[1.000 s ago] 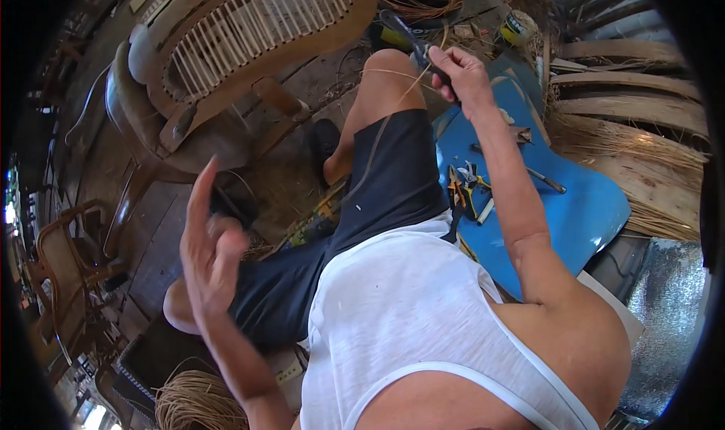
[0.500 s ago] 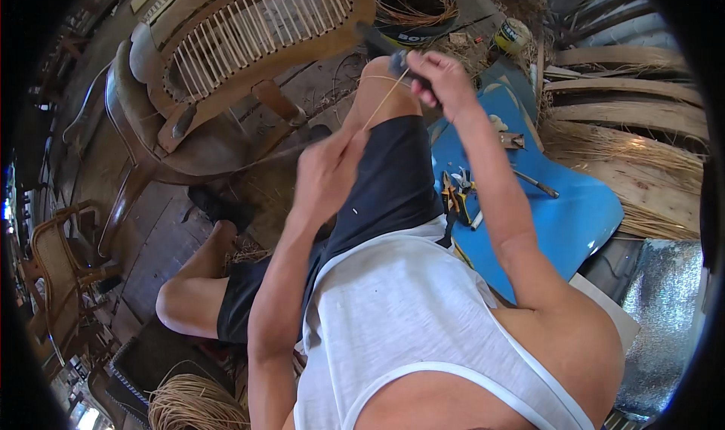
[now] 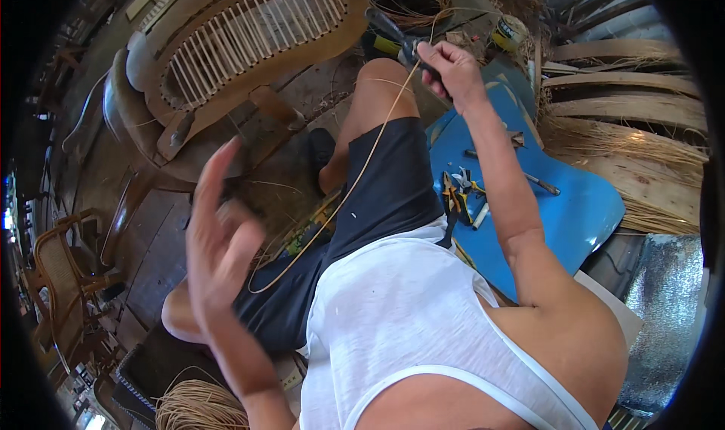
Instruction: Repairing the cane or wicker backing of a wooden chair using hand tools and replacement weaving strips.
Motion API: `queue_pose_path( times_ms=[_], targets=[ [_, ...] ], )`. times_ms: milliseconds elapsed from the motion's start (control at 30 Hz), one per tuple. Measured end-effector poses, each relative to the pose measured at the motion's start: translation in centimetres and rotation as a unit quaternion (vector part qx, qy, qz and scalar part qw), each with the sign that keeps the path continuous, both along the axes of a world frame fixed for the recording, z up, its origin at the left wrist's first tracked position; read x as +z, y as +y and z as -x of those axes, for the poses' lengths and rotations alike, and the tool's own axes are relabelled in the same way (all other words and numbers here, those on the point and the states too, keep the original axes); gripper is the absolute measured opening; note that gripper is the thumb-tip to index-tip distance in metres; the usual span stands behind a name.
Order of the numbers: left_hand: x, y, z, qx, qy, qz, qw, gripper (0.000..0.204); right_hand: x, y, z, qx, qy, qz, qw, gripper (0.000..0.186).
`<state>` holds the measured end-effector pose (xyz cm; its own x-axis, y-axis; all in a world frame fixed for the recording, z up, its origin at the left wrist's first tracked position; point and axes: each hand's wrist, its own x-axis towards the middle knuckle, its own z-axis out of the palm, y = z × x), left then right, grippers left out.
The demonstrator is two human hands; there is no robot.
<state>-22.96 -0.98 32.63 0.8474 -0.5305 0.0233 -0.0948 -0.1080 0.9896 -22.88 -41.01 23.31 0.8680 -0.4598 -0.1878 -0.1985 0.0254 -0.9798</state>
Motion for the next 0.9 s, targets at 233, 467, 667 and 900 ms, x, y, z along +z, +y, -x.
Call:
queue_pose_path(
  times_ms=[233, 467, 667, 900],
  targets=[
    [-8.7, -17.1, -3.5, -0.133, 0.173, -0.046, 0.975, 0.05, -1.6, 5.3, 1.5, 0.015, -0.005, -0.043, 0.999, 0.028],
    [-9.5, -13.2, -0.4, -0.023, -0.12, -0.145, 0.982, 0.018, -2.1, 2.5, 1.2, 0.024, 0.036, -0.092, 0.995, 0.029],
    [-6.3, 4.2, 7.0, -0.043, -0.071, -0.297, 0.951, 0.012, -2.0, -7.8, -1.1, -0.027, -0.011, -0.047, 0.998, 0.031],
    [-2.8, 4.8, 2.2, 0.042, 0.03, -0.078, 0.996, 0.075, -2.4, -0.3, -0.2, 0.003, -0.001, 0.004, 1.0, 0.033]
  ],
)
